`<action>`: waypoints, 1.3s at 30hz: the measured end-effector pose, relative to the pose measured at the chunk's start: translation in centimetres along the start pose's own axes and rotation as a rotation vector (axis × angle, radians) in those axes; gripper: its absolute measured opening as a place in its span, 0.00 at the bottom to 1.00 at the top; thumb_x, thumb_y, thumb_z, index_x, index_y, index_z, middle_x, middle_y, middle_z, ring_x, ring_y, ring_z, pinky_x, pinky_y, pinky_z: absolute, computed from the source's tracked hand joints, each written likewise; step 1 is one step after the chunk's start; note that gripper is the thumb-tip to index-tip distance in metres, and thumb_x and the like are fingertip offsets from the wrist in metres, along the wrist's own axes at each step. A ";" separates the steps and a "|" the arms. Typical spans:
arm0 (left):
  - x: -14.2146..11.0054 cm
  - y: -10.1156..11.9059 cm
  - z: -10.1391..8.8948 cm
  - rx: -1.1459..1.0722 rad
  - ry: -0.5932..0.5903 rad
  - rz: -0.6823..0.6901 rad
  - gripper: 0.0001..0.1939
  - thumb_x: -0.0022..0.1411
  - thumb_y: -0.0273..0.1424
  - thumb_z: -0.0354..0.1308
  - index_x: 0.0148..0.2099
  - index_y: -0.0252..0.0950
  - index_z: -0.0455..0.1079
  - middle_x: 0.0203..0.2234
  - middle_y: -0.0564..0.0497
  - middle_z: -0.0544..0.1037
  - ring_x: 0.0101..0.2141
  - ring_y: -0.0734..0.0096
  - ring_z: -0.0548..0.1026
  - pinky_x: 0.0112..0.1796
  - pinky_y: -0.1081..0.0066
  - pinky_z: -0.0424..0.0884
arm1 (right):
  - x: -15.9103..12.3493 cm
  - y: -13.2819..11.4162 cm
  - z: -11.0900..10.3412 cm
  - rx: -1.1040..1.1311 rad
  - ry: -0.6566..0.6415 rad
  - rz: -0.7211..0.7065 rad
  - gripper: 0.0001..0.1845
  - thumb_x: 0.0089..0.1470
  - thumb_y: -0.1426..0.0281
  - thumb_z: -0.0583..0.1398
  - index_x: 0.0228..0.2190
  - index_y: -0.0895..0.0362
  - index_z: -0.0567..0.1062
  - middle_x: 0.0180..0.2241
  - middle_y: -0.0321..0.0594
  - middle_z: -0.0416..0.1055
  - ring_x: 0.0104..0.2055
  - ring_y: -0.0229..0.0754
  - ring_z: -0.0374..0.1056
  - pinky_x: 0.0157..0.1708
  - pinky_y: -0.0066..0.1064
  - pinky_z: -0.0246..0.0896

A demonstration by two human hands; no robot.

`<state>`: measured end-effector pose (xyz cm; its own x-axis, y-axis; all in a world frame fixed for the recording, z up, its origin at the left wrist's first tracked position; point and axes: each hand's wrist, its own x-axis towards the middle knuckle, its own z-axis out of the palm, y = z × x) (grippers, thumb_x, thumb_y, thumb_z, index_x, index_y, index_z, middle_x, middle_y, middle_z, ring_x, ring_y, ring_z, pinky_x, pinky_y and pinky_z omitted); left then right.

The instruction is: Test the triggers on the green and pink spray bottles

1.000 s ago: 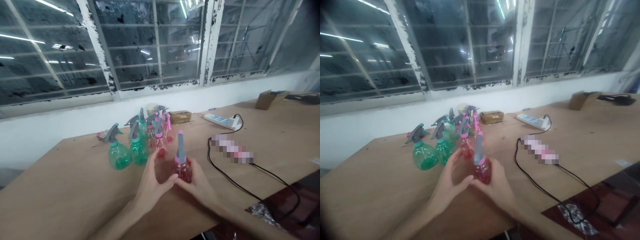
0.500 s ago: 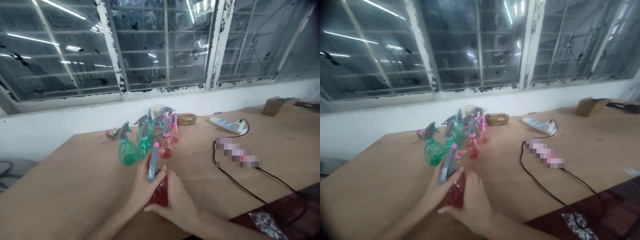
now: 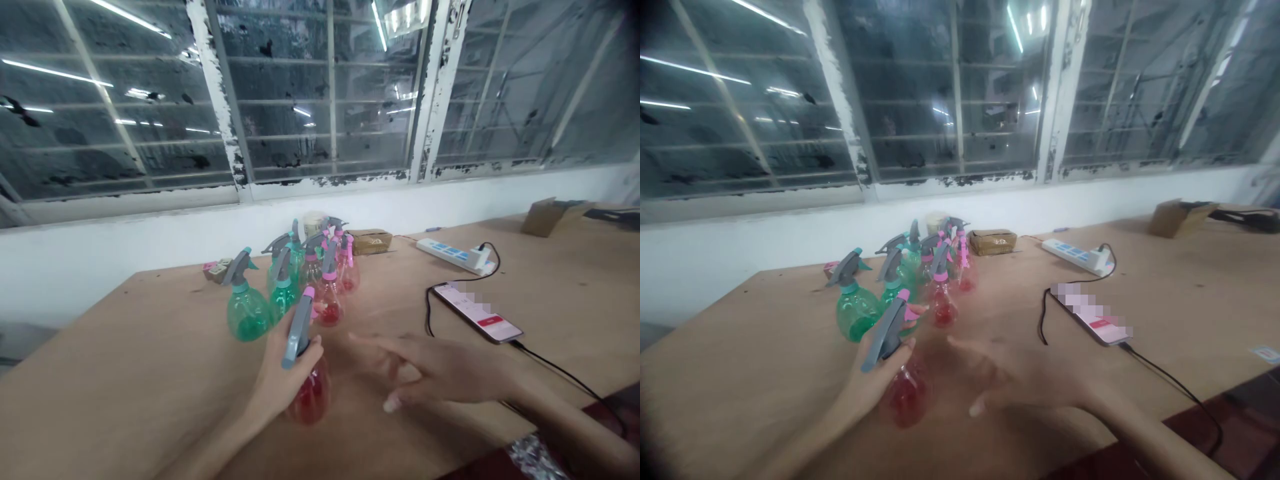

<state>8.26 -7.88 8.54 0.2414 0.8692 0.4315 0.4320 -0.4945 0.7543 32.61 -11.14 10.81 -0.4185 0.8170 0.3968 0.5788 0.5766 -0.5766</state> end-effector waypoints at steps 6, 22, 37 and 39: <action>0.9 -0.2 0.1 -0.103 -0.099 0.017 0.15 0.59 0.31 0.54 0.49 0.40 0.66 0.40 0.51 0.75 0.42 0.65 0.73 0.44 0.66 0.68 | 2.0 3.5 0.8 0.218 0.334 0.181 0.15 0.54 0.59 0.57 0.40 0.54 0.73 0.39 0.41 0.74 0.42 0.44 0.70 0.43 0.38 0.64; 1.8 0.0 1.3 -0.096 -0.126 0.039 0.18 0.56 0.29 0.54 0.50 0.40 0.64 0.40 0.50 0.74 0.35 0.66 0.74 0.36 0.67 0.72 | 4.3 6.2 10.9 0.208 -0.081 0.153 0.06 0.51 0.69 0.57 0.27 0.58 0.73 0.26 0.34 0.72 0.27 0.35 0.66 0.29 0.26 0.58; 2.1 1.7 1.2 -0.096 -0.199 -0.015 0.07 0.57 0.34 0.55 0.31 0.39 0.61 0.20 0.57 0.65 0.20 0.75 0.65 0.23 0.74 0.64 | 4.2 6.2 10.5 0.303 0.094 0.205 0.09 0.52 0.65 0.57 0.27 0.57 0.72 0.22 0.34 0.70 0.24 0.35 0.65 0.27 0.26 0.58; 2.3 1.8 1.0 -0.074 -0.196 -0.002 0.06 0.57 0.35 0.55 0.32 0.39 0.63 0.21 0.57 0.66 0.20 0.75 0.65 0.24 0.73 0.64 | 4.2 6.5 10.5 0.313 0.114 0.199 0.09 0.53 0.65 0.57 0.27 0.57 0.72 0.22 0.34 0.70 0.24 0.35 0.65 0.26 0.26 0.58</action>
<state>10.46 -6.73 10.37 0.4083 0.8510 0.3303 0.3695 -0.4850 0.7926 27.27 -4.10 1.20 -0.2283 0.9189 0.3217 0.3917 0.3892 -0.8337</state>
